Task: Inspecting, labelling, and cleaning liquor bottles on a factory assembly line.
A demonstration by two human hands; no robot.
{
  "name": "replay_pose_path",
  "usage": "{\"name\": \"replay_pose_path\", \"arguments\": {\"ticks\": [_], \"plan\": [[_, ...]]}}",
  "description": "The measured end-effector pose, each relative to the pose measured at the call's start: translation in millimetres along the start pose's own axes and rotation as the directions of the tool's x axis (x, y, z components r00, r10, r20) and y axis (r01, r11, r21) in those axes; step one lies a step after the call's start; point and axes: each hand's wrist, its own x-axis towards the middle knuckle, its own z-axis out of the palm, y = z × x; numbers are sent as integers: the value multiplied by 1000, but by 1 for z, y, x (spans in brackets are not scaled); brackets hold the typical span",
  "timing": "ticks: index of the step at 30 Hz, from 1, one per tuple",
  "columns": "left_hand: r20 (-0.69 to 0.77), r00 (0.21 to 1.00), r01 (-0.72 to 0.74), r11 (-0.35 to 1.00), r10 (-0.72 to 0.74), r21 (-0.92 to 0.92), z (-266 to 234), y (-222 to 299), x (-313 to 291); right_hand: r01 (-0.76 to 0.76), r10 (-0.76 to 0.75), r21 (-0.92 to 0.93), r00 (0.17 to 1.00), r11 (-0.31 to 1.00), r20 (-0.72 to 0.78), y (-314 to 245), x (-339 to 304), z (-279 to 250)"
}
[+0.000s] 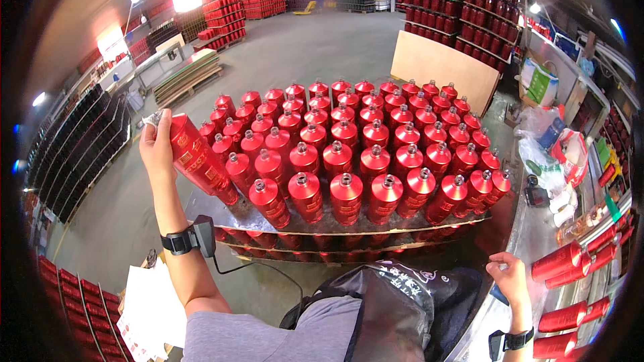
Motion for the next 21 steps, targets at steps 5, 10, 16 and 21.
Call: {"name": "replay_pose_path", "arguments": {"ticks": [5,10,16,21], "plan": [[-136,990,56,985,-33,164,-43,-73,13,-24,24,20,999,1000,26,9,8,9],[-278,960,97,962,-23,256,-77,-112,14,-26,27,-31,998,999,51,13,5,8],[-280,944,47,765,176,642,-94,-108,28,-187,187,-21,982,982,19,26,-7,8],[-342,912,122,647,226,752,-128,-186,60,-231,231,-49,973,972,-13,45,-14,9]]}}
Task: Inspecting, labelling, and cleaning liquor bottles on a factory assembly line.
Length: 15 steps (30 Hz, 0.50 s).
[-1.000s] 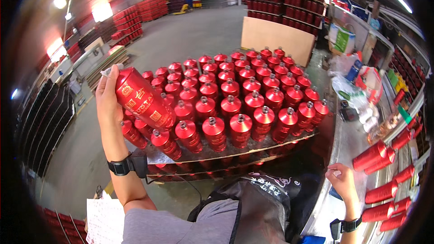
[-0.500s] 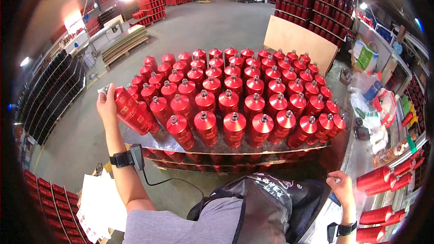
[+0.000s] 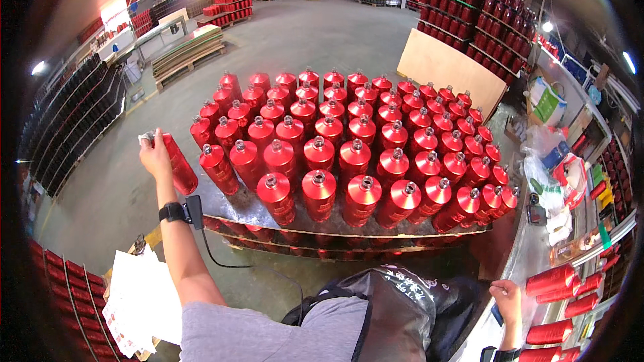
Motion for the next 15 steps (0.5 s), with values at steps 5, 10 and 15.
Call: {"name": "replay_pose_path", "arguments": {"ticks": [5,10,15], "plan": [[-6,999,-34,956,34,-291,71,-98,-7,-10,10,23,1000,1000,9,20,5,6],[59,998,-18,989,27,-149,100,-93,-46,-3,2,-14,999,1000,-41,18,-11,-1],[120,993,-25,999,19,48,98,-89,-39,6,-6,-1,998,1000,-60,30,-17,0]]}}
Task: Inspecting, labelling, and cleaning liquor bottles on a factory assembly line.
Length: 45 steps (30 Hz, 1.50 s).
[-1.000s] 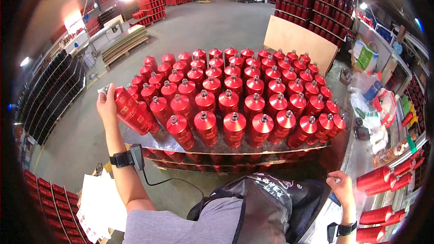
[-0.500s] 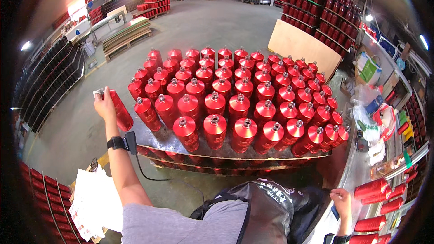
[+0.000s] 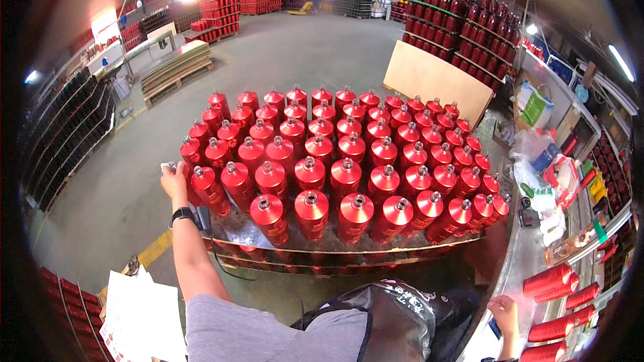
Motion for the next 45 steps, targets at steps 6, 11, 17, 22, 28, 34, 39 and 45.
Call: {"name": "replay_pose_path", "arguments": {"ticks": [6,11,17,22,28,34,39,45], "plan": [[165,956,220,965,-242,140,-26,-10,25,-6,5,37,999,999,37,-10,-4,1],[-32,982,190,980,-188,57,-45,94,1,-1,1,7,1000,1000,31,-51,-15,-13],[227,869,-39,518,440,-855,-126,382,-145,111,-111,-7,994,994,-21,-77,-46,-19],[365,210,317,290,907,-903,-200,512,-278,274,-293,-164,950,947,-104,-104,-83,-27],[-93,-332,557,116,939,-822,-237,581,-424,65,-97,-140,966,988,-240,-145,-154,-52],[-210,-602,658,329,771,-677,-258,622,-545,-161,140,-58,954,985,-264,-122,-222,-66],[-143,-435,812,319,889,-489,-238,654,-662,-336,318,22,864,941,-391,-116,-268,-57],[174,44,457,135,984,-879,-217,749,-763,-471,526,258,625,843,-577,-101,-333,-45]]}}
